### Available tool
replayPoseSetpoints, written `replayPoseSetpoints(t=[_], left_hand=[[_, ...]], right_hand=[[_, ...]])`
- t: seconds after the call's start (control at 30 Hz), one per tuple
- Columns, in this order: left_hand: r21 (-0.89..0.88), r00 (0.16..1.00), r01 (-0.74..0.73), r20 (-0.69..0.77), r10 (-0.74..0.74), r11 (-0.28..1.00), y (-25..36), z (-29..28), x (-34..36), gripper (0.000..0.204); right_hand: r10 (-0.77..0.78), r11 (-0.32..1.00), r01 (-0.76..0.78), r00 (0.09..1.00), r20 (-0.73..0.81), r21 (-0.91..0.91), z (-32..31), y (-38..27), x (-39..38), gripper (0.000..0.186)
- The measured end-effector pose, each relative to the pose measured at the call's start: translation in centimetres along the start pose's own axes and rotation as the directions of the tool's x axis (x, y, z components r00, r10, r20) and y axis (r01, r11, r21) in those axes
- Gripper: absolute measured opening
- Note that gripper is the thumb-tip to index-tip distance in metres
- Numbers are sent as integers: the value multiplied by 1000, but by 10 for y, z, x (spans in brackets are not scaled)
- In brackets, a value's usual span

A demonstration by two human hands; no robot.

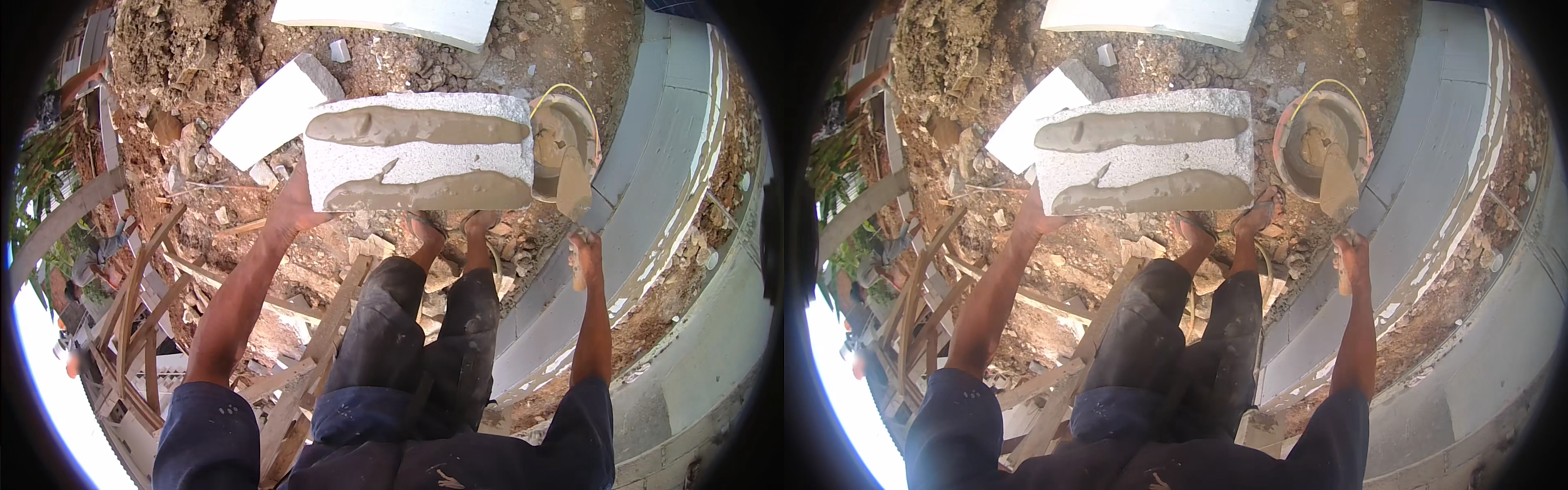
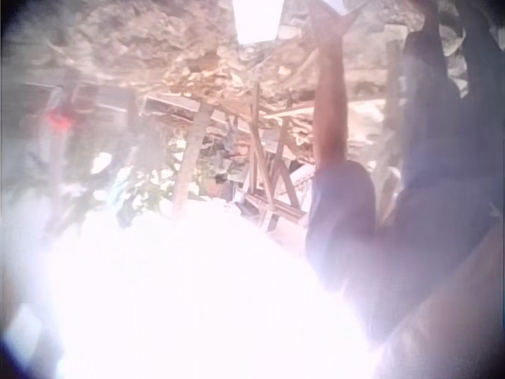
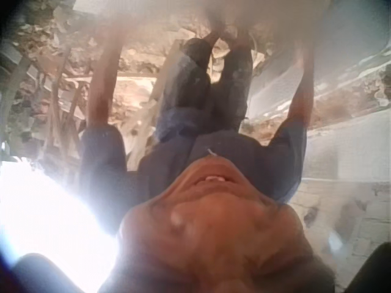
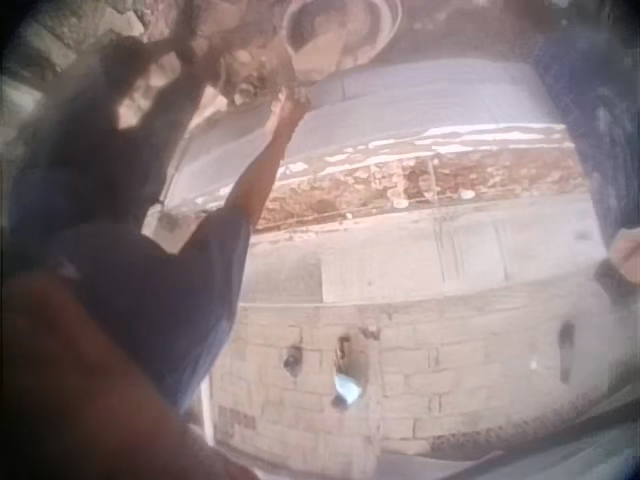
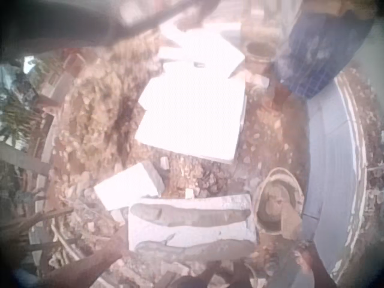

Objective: The person scoops mortar from a bucket with a trowel and spreads it along a low wall. He then picks up white concrete blocks, applies mortar to their edges, and places them onto the wall, adjusting them into position.

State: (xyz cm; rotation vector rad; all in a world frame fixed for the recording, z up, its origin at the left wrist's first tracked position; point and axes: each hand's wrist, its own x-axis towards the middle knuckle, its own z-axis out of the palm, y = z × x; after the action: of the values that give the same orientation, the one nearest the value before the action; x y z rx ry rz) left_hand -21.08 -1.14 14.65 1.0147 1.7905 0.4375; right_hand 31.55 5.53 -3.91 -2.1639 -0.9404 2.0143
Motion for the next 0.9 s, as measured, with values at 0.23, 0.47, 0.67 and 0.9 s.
replayPoseSetpoints(t=[0.23, 0.47, 0.67, 0.9], left_hand=[[-10, 969, -245, 28, 245, 970, 18, 5, 26, 138], [15, 941, -338, -16, 338, 941, 20, 10, 30, 135], [-31, 940, -340, -36, 339, 940, 21, 16, 18, 133], [-31, 948, -316, -37, 315, 948, 22, 12, 17, 129]], right_hand=[[-777, 415, 660, 615, 133, -626, -16, -151, -208, 21], [-850, -204, 571, 299, 433, -795, 104, -262, -244, 23], [-811, -232, 588, 323, 488, -775, 102, -265, -236, 24], [-902, -226, 712, 105, 418, -665, 49, -234, -175, 24]])
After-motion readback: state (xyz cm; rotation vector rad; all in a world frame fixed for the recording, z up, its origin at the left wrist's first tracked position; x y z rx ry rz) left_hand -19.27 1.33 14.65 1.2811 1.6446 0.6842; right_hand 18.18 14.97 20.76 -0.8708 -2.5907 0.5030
